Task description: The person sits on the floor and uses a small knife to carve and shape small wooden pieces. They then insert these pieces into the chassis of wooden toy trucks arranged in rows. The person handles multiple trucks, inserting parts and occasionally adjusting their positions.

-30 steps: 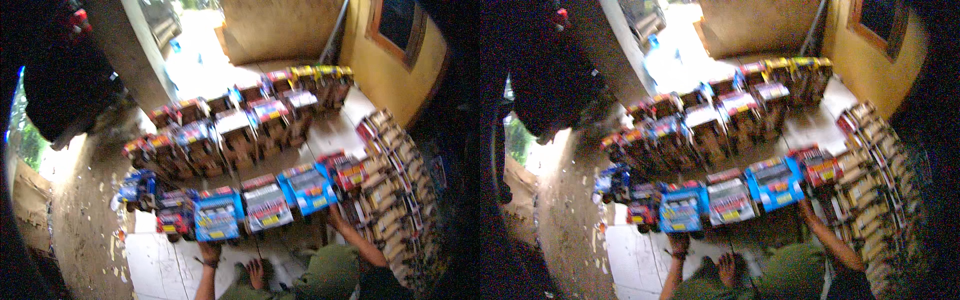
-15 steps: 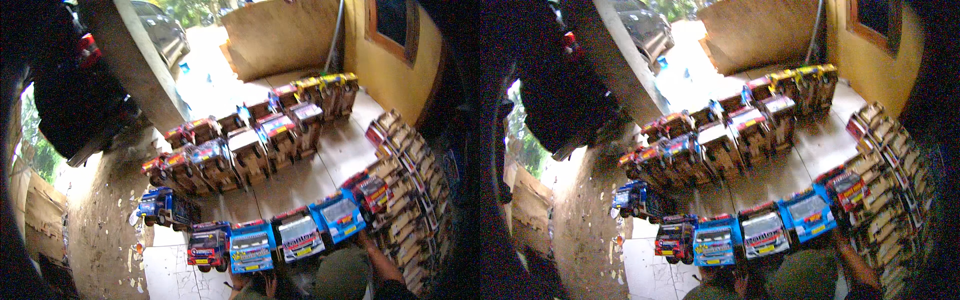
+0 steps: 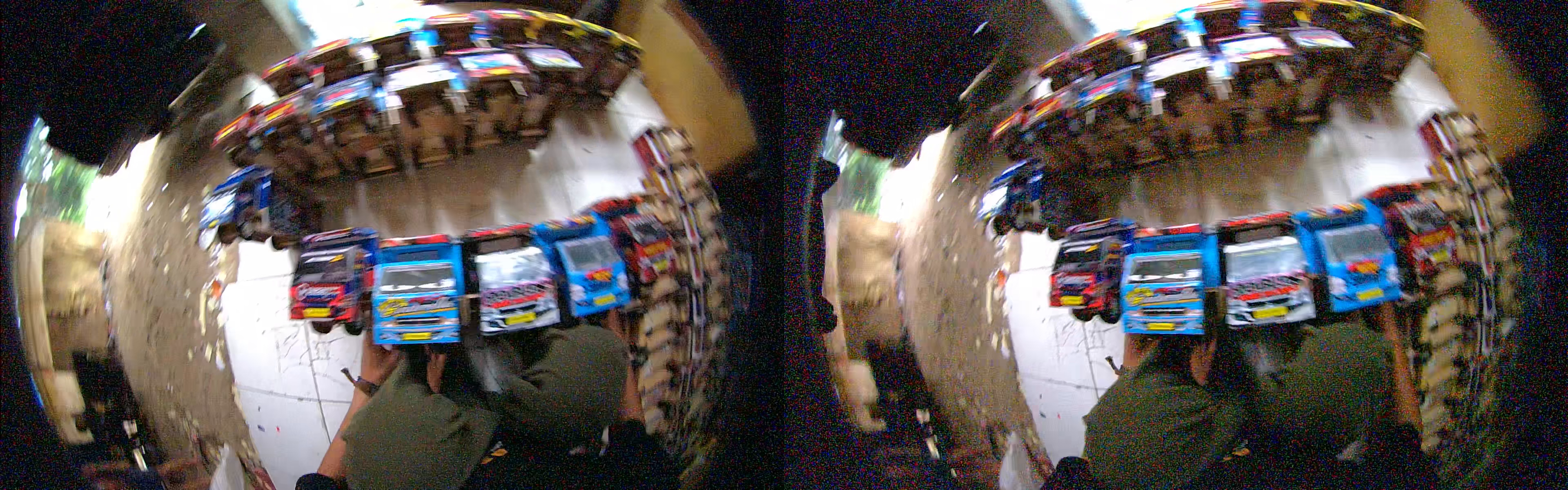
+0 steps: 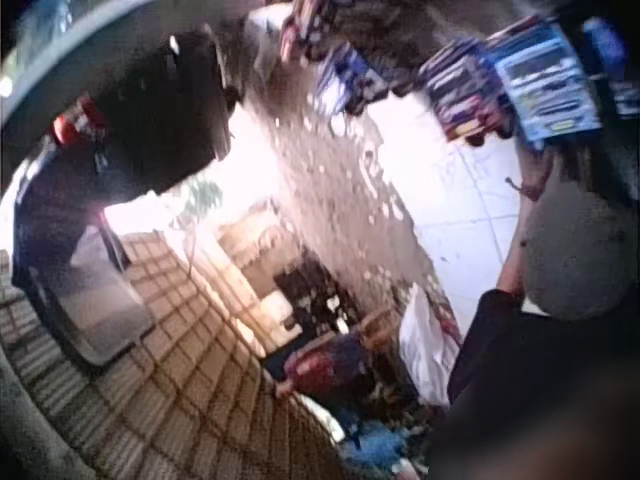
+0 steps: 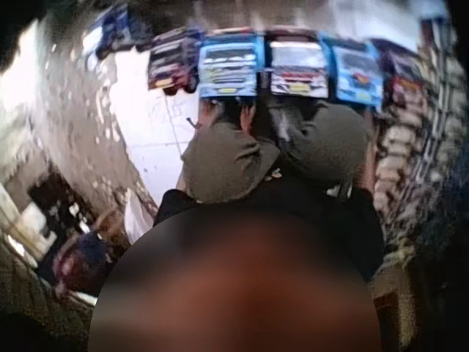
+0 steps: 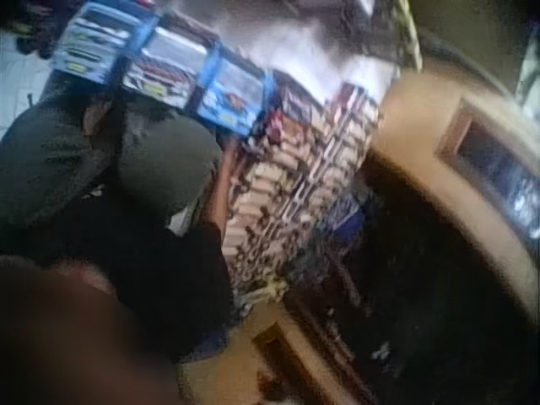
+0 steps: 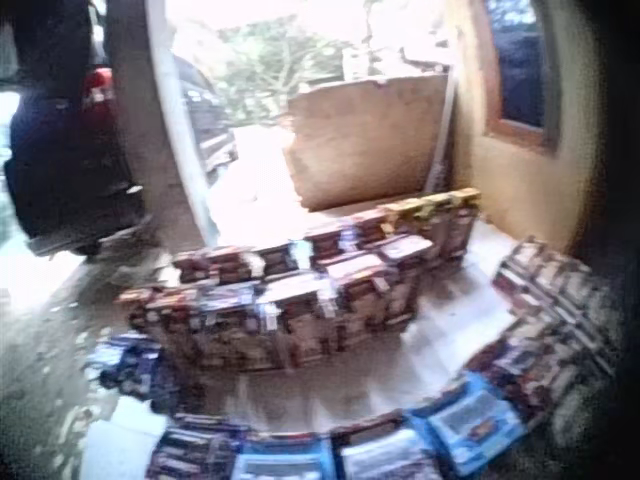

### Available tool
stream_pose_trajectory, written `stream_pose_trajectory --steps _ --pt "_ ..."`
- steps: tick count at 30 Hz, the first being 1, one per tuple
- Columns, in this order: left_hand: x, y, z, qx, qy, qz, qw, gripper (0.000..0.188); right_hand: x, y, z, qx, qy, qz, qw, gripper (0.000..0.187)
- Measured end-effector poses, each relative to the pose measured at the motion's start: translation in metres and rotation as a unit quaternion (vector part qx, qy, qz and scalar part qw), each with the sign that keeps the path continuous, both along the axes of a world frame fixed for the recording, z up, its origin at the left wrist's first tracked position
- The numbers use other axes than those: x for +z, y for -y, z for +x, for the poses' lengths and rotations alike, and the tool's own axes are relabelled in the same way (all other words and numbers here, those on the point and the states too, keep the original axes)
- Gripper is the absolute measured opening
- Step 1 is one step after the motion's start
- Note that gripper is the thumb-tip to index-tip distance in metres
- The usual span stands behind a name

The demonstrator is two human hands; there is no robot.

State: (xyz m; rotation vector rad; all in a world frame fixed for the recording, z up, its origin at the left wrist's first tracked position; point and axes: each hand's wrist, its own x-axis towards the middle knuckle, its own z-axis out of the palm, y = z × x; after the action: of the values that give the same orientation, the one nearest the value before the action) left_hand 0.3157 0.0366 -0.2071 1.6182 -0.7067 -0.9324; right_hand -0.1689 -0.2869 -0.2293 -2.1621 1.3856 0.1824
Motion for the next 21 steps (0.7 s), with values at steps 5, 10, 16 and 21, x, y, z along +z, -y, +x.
stream_pose_trajectory --steps 5,10,16,21 --pt "0.076 -0.031 0.081 -0.211 -0.054 0.237 0.947 0.055 0.027 0.011 -0.012 0.023 -0.045 0.034 0.998 0.044" --pt "0.065 -0.014 0.192 0.137 0.354 0.230 0.896 0.038 0.106 0.020 0.008 0.054 -0.107 0.078 0.990 0.044" --pt "0.007 0.093 0.247 0.259 0.427 0.175 0.848 0.056 0.245 0.027 0.091 0.072 -0.101 0.172 0.977 0.039" --pt "-0.018 0.098 0.272 0.293 0.375 0.221 0.851 0.055 0.309 0.037 0.122 0.062 -0.041 0.047 0.996 0.031"
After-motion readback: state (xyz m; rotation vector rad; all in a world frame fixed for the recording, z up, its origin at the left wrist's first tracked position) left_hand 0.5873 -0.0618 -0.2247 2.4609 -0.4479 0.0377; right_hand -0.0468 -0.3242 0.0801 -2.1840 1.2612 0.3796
